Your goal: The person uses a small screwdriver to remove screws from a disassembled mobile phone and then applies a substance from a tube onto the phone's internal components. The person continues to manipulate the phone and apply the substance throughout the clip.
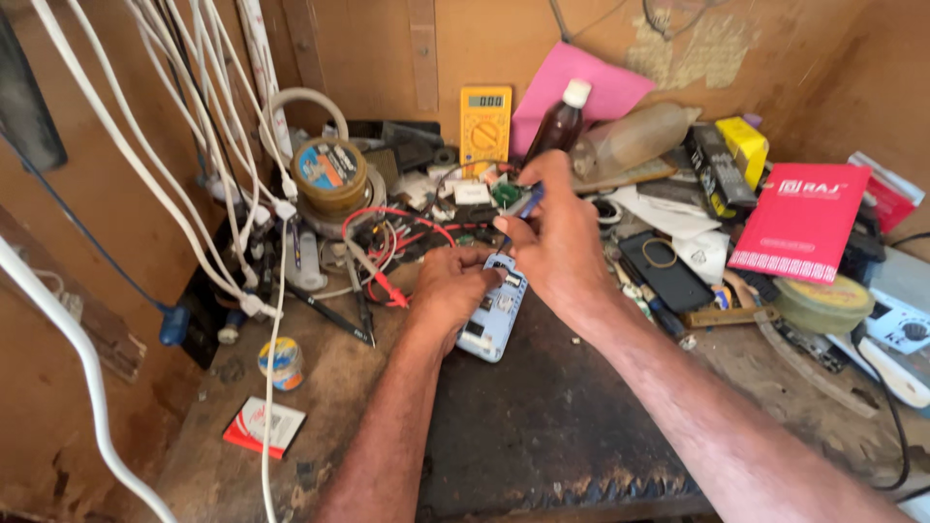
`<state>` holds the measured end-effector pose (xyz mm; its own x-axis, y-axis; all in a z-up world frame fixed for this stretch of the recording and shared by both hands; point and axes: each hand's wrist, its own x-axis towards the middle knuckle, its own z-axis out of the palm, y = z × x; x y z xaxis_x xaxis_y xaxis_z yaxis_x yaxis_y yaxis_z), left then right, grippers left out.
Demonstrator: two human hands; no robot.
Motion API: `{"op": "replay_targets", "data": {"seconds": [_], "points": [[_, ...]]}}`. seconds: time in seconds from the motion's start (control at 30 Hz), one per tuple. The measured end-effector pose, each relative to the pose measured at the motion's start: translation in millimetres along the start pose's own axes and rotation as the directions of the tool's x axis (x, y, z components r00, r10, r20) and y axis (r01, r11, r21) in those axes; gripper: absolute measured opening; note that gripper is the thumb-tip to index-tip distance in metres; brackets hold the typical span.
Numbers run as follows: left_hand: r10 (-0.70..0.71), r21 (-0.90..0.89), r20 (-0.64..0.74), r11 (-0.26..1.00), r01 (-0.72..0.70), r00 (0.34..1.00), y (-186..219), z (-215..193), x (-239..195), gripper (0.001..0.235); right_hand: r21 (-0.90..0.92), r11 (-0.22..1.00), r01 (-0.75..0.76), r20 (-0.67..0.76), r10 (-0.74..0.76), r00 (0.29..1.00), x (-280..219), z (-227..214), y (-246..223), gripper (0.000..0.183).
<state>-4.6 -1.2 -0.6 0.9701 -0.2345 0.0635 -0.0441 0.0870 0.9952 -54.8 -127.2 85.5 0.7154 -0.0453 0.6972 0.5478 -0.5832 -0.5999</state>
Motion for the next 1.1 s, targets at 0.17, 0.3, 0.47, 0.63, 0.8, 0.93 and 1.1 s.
{"op": "replay_targets", "data": {"seconds": [0.17, 0.3, 0.47, 0.63, 0.8, 0.93, 1.1], "points": [[-0.001, -0.299, 0.09, 0.954, 0.028, 0.996, 8.9, -1.0, -1.2, 0.029, 0.146, 0.984, -0.101, -0.182, 0.127, 0.975, 3.0, -26.4, 4.0, 0.043], [-0.064, -0.413, 0.106, 0.905, 0.102, 0.992, 22.3, -2.1, -5.0, 0.03, 0.16, 0.935, -0.317, -0.048, 0.328, 0.944, -0.5, -45.6, 4.1, 0.031], [-0.07, -0.404, 0.08, 0.91, 0.097, 0.994, 31.0, -0.8, -11.9, 0.035, 0.243, 0.856, -0.456, 0.083, 0.45, 0.889, -8.8, -47.3, 1.1, 0.023], [-0.018, -0.33, 0.146, 0.942, 0.066, 0.989, 28.5, -0.9, -13.8, 0.041, 0.107, 0.674, -0.731, 0.286, 0.683, 0.672, -13.9, -43.8, 1.2, 0.026], [-0.041, -0.219, 0.246, 0.971, 0.097, 0.968, 28.5, -0.8, -17.1, 0.041, 0.217, 0.537, -0.815, 0.413, 0.706, 0.575, -18.5, -41.6, 18.1, 0.026], [-0.076, -0.343, 0.205, 0.928, 0.144, 0.976, 35.8, -2.5, -14.1, 0.041, 0.431, 0.366, -0.825, 0.377, 0.758, 0.533, -19.1, -44.9, 37.5, 0.021], [-0.07, -0.704, 0.179, 0.687, 0.177, 0.981, 30.9, -3.9, -9.5, 0.035, 0.617, 0.243, -0.749, 0.298, 0.808, 0.508, -21.8, -42.0, 46.8, 0.018]]}}
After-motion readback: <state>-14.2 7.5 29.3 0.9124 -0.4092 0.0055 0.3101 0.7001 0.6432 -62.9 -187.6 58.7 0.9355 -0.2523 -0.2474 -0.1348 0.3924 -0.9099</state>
